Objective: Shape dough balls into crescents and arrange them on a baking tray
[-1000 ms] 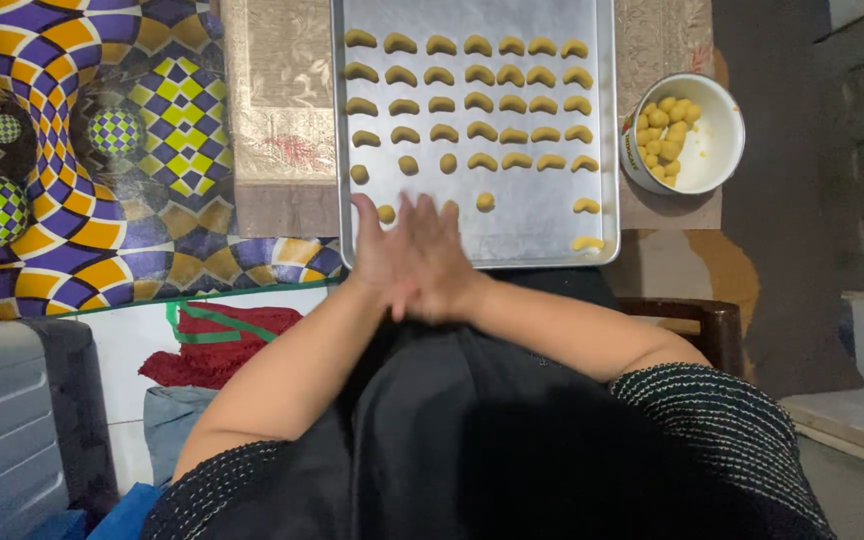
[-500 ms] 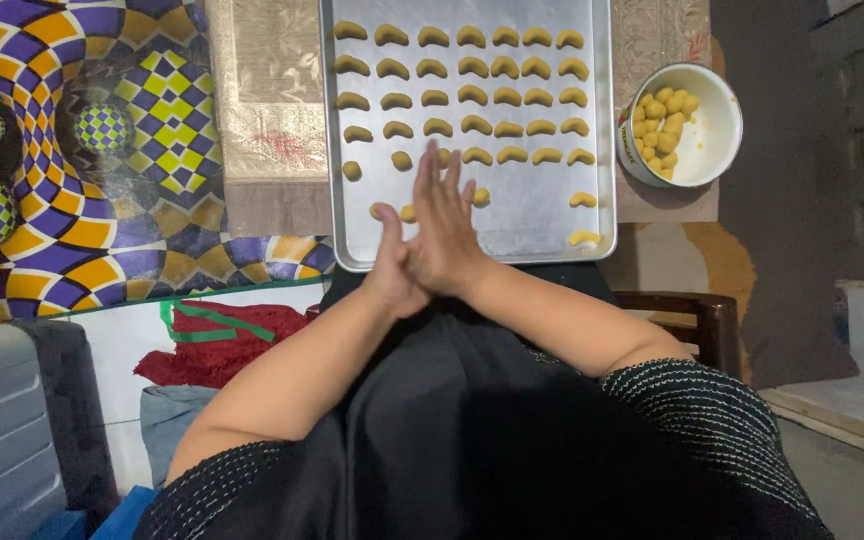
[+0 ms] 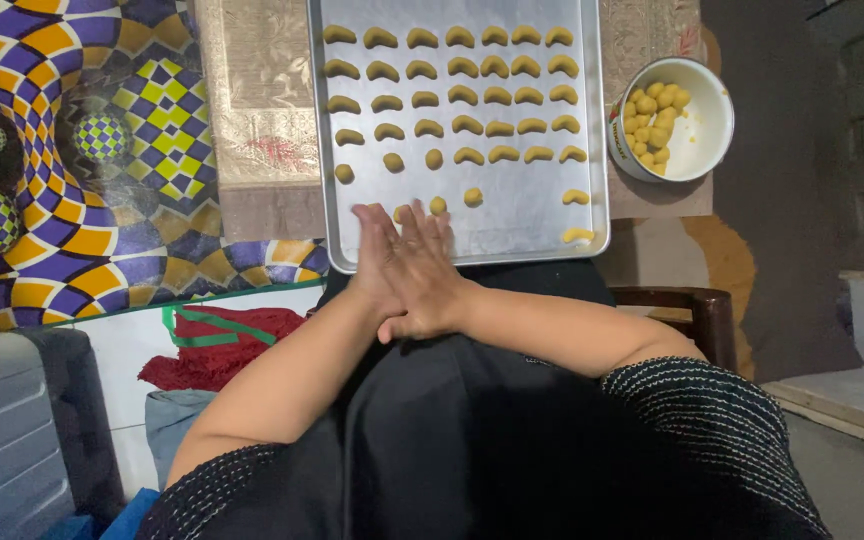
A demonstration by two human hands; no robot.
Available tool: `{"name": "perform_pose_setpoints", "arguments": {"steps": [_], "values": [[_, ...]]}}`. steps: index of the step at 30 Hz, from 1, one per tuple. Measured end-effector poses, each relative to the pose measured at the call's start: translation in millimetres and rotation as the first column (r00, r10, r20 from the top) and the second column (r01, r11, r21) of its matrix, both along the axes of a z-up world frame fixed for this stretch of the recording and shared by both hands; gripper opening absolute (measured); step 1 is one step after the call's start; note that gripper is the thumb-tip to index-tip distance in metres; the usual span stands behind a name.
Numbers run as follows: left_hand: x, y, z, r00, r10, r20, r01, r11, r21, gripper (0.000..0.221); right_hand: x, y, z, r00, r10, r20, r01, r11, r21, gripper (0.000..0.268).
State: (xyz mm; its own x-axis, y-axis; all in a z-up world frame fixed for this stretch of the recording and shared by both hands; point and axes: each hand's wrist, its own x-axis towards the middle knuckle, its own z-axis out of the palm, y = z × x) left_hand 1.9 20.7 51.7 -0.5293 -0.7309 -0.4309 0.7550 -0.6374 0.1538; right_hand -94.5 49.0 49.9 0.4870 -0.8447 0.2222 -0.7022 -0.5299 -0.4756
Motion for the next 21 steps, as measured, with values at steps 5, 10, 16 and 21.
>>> {"name": "perform_pose_setpoints", "arguments": {"steps": [5,10,16,21], "values": [[-5.4,6.3,58.0,0.974,-0.174,0.145,0.176,0.984,-0.002,0.122,-39.4,-33.8,22.7,0.954,-0.286,0.092,0.256,0.935,0.247,0.132],[-20.6,5.1,76.8,0.955,-0.142,0.259,0.149,0.989,-0.006,0.096,-30.7,9.4,18.7,0.996,-0.077,-0.041,0.081,0.990,0.113,0.143],[-56.9,23.0,76.4,0.920,-0.322,0.223,0.302,0.946,0.120,0.126,-76.3,-12.6,31.1,0.953,-0.302,-0.017,0.300,0.935,0.188,0.120],[-85.3,13.4,25.0,0.994,-0.103,0.046,0.112,0.880,-0.461,0.121,-88.1,20.6,47.2,0.994,-0.111,-0.014,0.110,0.994,-0.010,0.149]]}}
